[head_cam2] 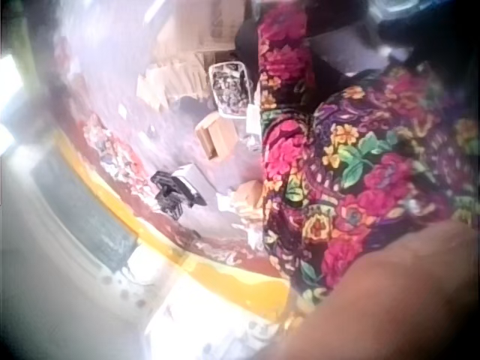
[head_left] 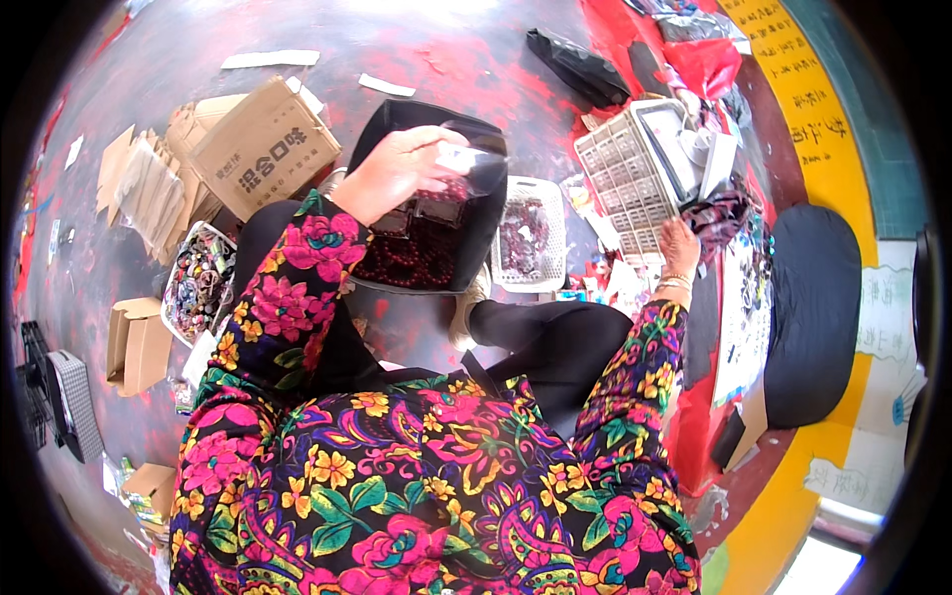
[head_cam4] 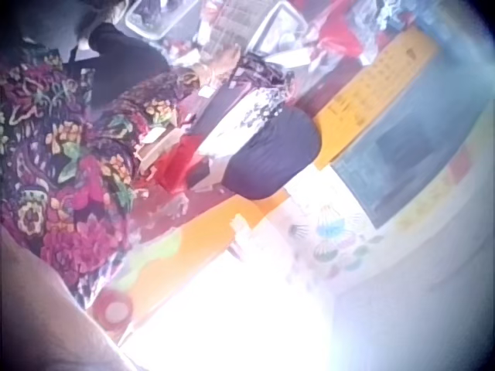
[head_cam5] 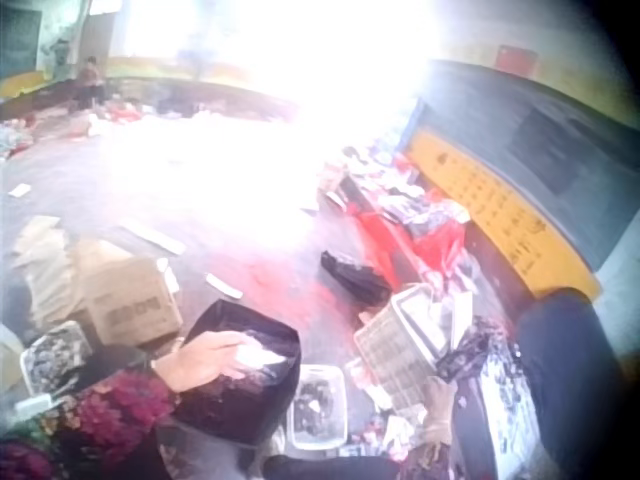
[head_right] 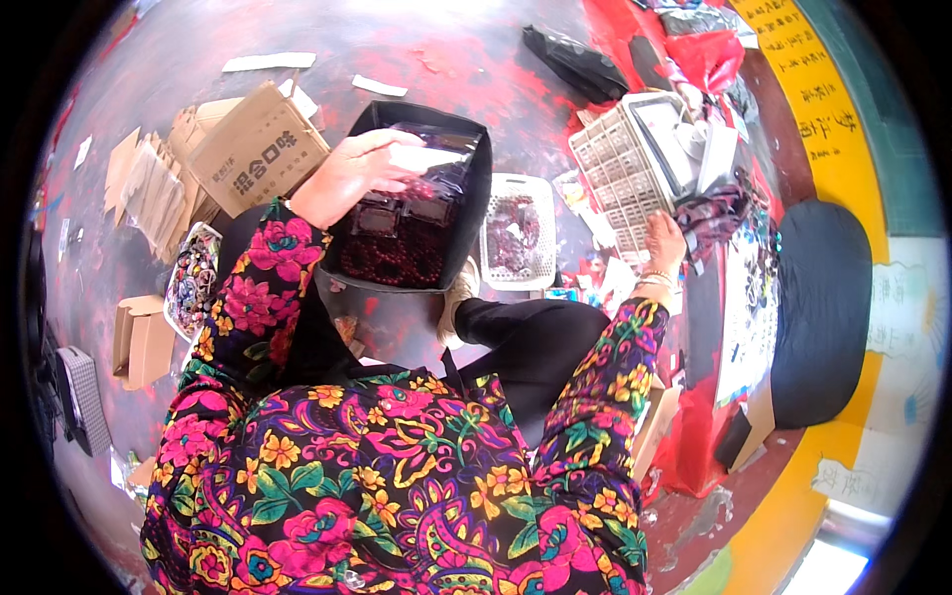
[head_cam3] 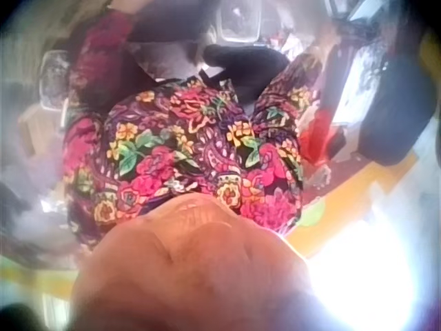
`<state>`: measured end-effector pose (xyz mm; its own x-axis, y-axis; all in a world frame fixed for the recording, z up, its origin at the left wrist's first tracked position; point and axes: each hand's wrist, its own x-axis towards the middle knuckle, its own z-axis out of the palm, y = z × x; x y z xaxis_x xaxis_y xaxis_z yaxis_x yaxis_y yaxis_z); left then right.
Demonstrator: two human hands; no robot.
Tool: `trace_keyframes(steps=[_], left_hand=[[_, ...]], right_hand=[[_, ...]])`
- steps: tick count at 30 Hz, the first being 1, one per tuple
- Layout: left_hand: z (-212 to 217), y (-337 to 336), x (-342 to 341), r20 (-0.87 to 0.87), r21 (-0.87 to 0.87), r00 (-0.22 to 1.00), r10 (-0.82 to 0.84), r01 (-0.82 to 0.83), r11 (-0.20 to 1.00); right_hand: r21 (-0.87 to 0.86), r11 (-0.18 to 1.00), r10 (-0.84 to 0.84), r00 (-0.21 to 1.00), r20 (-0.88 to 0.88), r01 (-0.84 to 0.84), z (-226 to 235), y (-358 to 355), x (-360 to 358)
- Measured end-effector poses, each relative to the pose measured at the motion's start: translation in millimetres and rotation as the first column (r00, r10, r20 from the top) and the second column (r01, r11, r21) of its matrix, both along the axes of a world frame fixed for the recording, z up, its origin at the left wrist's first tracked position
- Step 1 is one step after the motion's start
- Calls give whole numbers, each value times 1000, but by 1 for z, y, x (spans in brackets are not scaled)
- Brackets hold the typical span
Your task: The person sits on the floor and packs red beads from a black container into small clear plastic bags. They seal the bags and place them into a white plastic basket, repeating the process throughout the video.
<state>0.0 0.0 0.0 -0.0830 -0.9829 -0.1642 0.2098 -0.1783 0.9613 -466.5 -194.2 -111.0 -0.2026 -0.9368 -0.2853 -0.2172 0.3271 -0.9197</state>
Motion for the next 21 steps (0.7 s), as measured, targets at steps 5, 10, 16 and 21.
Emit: trace_keyframes(steps=[5,10,16,21], left_hand=[[5,-14,-10,-184,4,982,-40,42,999],[19,-12,-15,-215,-22,974,-71,68,997],[18,-9,-10,-247,-74,958,-148,134,988],[19,-11,-11,-59,-142,998,-16,8,990]], right_hand=[[-295,851,520,779,352,-435,126,73,149],[-326,710,702,586,405,-624,132,97,217],[-305,732,675,590,443,-609,128,106,245],[-332,740,670,608,426,-584,126,103,254]])
